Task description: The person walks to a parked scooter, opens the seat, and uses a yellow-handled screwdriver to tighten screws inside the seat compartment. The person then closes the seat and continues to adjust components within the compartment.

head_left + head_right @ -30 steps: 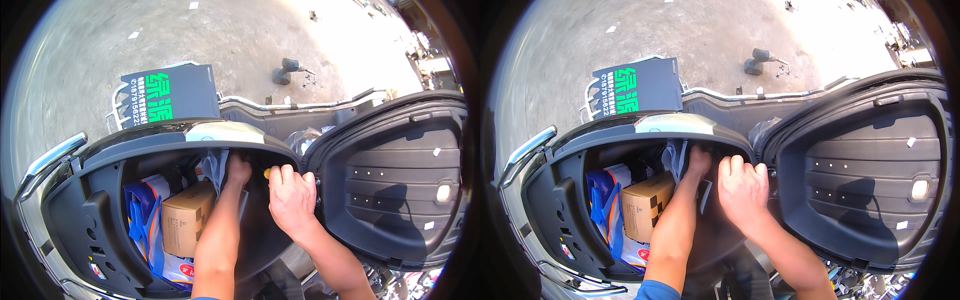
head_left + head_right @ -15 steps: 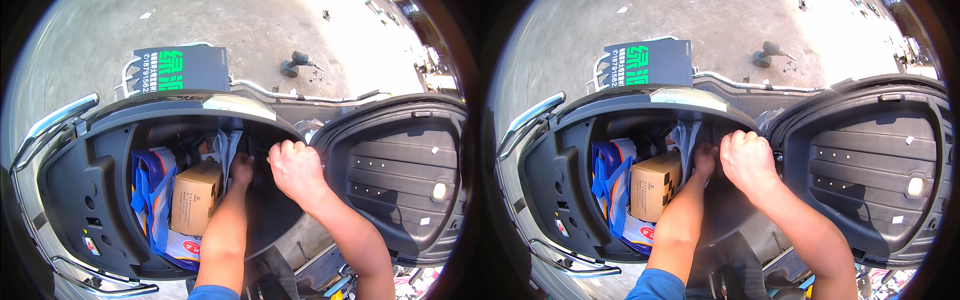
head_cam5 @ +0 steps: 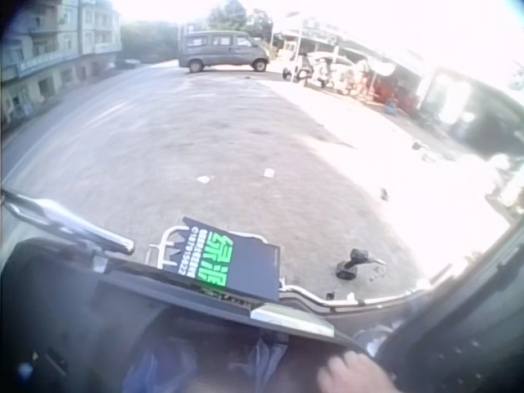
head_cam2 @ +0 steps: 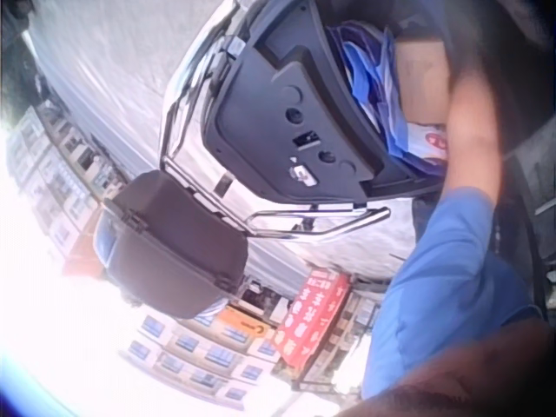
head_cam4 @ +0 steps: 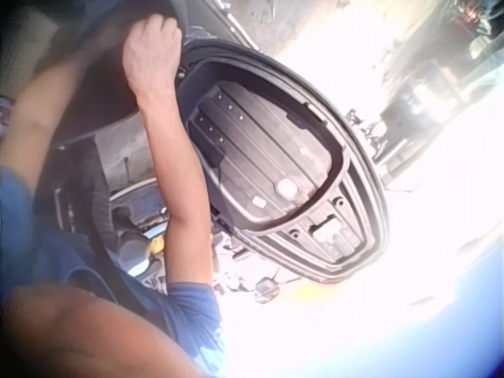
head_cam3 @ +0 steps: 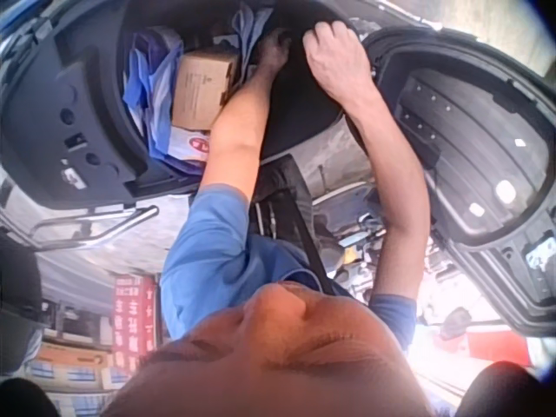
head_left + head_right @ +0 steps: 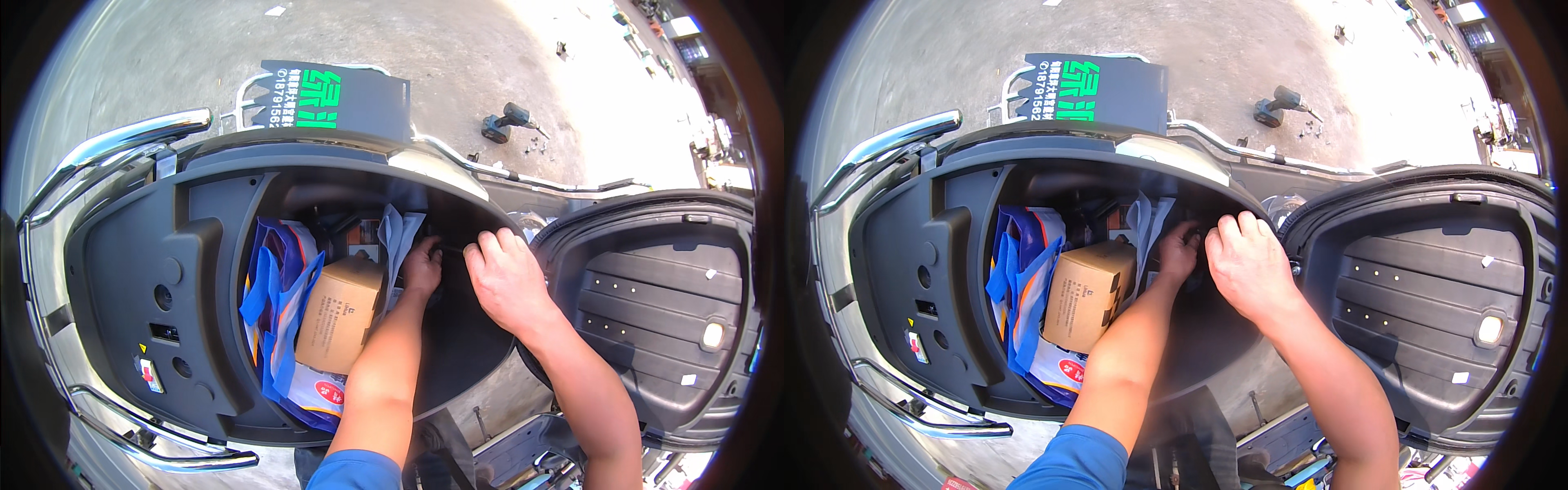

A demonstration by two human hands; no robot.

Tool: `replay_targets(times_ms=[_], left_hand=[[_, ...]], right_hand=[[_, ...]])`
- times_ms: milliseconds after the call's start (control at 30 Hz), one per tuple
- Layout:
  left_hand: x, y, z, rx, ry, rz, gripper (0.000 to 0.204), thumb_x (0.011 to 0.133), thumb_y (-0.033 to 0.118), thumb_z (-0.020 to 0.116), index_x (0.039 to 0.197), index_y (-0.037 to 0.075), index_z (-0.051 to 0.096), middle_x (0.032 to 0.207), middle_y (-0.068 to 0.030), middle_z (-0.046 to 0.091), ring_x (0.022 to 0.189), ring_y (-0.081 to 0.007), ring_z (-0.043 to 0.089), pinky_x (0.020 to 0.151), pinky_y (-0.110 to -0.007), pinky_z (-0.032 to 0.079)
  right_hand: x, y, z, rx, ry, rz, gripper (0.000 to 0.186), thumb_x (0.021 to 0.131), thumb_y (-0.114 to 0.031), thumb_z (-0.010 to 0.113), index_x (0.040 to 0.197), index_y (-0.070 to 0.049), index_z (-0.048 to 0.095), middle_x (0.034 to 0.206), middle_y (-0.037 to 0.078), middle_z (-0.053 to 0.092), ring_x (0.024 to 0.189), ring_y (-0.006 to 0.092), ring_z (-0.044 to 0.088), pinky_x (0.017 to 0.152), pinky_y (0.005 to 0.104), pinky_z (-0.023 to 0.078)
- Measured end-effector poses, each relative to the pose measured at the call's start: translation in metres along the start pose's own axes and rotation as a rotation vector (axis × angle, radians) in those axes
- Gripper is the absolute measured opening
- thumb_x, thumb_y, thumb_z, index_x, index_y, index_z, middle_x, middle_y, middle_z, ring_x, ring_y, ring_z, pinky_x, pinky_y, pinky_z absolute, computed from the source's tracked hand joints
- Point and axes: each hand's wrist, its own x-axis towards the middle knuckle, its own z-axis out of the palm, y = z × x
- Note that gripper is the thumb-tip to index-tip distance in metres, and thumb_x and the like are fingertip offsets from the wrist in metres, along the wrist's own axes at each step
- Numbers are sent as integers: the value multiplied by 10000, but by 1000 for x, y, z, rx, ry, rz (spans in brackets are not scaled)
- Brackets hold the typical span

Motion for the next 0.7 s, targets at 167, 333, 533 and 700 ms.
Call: replay_targets(times_ms=[167, 333, 533, 700], left_hand=[[6, -2, 5, 190, 24, 80, 262, 966, 89, 729, 1205, 156, 811, 1084, -225, 735, 1059, -418, 721, 936, -468, 579], [7, 0, 5, 231, 4, 63, 279, 1009, 117, 671, 1242, 187, 806, 1225, -217, 733, 1161, -431, 697, 1004, -484, 562], [9, -1, 3, 221, -34, 36, 287, 1007, 110, 667, 1246, 187, 806, 1191, -220, 728, 1145, -442, 693, 1015, -481, 558], [10, -5, 4, 176, -13, 44, 291, 1008, 104, 668, 1258, 174, 799, 1175, -207, 737, 1143, -425, 700, 1015, -461, 555]], right_hand=[[-2, -2, 3, -41, 36, -5, 159, 811, -133, 675, 925, -26, 706, 913, 106, 607, 921, 254, 609, 780, 359, 532], [1, -5, -5, -157, -252, 151, 126, 840, -148, 684, 906, -40, 685, 890, 91, 614, 910, 224, 645, 659, 317, 559], [6, 6, -12, -124, 6, -188, 203, 878, -246, 702, 948, -58, 671, 727, 99, 609, 612, 240, 661, 545, 355, 562], [7, 7, -11, -141, -215, 30, 285, 963, -335, 707, 913, -58, 655, 721, 93, 625, 648, 240, 709, 552, 359, 571]])
